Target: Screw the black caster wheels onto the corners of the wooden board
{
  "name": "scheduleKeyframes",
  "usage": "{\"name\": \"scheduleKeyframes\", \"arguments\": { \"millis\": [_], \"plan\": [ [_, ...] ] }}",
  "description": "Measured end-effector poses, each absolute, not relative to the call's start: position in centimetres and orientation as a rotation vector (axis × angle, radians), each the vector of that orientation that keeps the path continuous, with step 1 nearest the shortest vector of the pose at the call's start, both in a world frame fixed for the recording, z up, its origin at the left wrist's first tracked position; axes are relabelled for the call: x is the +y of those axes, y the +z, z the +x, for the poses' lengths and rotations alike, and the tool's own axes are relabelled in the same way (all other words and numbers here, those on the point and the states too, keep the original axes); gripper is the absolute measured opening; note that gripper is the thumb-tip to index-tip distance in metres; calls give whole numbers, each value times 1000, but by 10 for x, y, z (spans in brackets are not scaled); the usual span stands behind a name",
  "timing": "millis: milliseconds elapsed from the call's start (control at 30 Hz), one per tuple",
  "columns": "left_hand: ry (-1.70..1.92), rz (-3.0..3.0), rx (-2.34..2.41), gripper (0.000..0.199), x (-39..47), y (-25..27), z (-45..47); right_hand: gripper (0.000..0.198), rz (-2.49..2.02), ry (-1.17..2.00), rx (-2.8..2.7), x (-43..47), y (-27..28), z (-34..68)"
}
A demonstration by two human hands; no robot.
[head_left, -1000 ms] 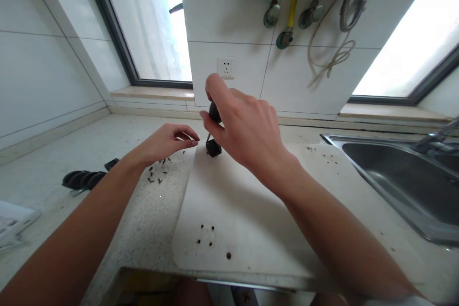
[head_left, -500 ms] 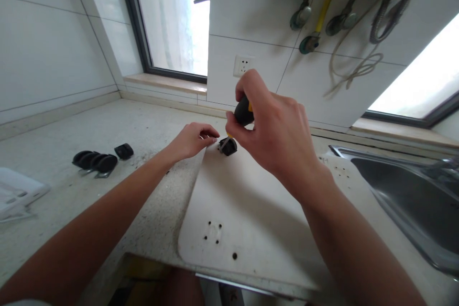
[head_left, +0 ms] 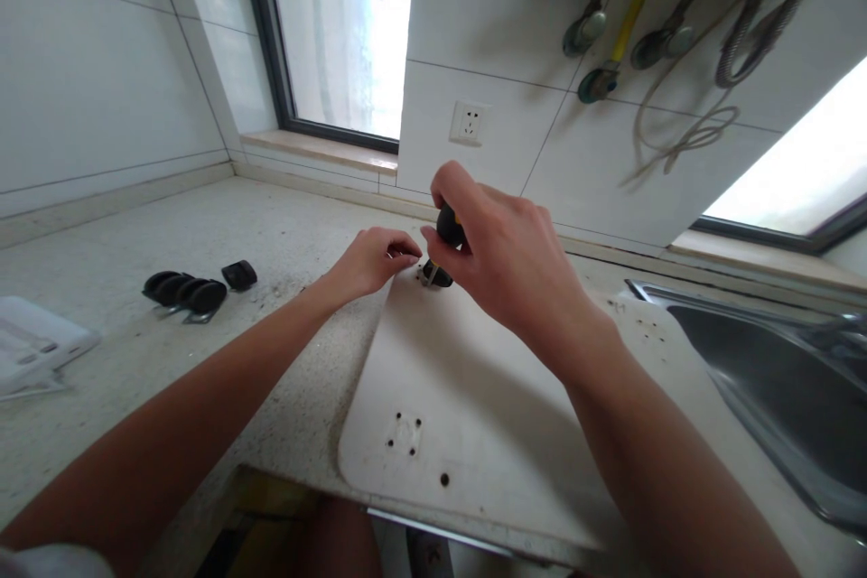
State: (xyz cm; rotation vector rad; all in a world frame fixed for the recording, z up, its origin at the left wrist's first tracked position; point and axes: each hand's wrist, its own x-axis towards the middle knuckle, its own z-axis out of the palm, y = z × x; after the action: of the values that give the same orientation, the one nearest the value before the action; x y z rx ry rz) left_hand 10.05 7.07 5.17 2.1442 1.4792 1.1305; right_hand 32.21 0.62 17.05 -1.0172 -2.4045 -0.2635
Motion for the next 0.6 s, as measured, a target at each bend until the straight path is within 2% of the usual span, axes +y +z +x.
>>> {"name": "scheduleKeyframes", "arguments": {
  "millis": [600],
  "plan": [
    [1089, 2204, 1516, 10, 76, 46, 102, 19, -950, -270, -2369, 7, 163, 318]
  ]
}}
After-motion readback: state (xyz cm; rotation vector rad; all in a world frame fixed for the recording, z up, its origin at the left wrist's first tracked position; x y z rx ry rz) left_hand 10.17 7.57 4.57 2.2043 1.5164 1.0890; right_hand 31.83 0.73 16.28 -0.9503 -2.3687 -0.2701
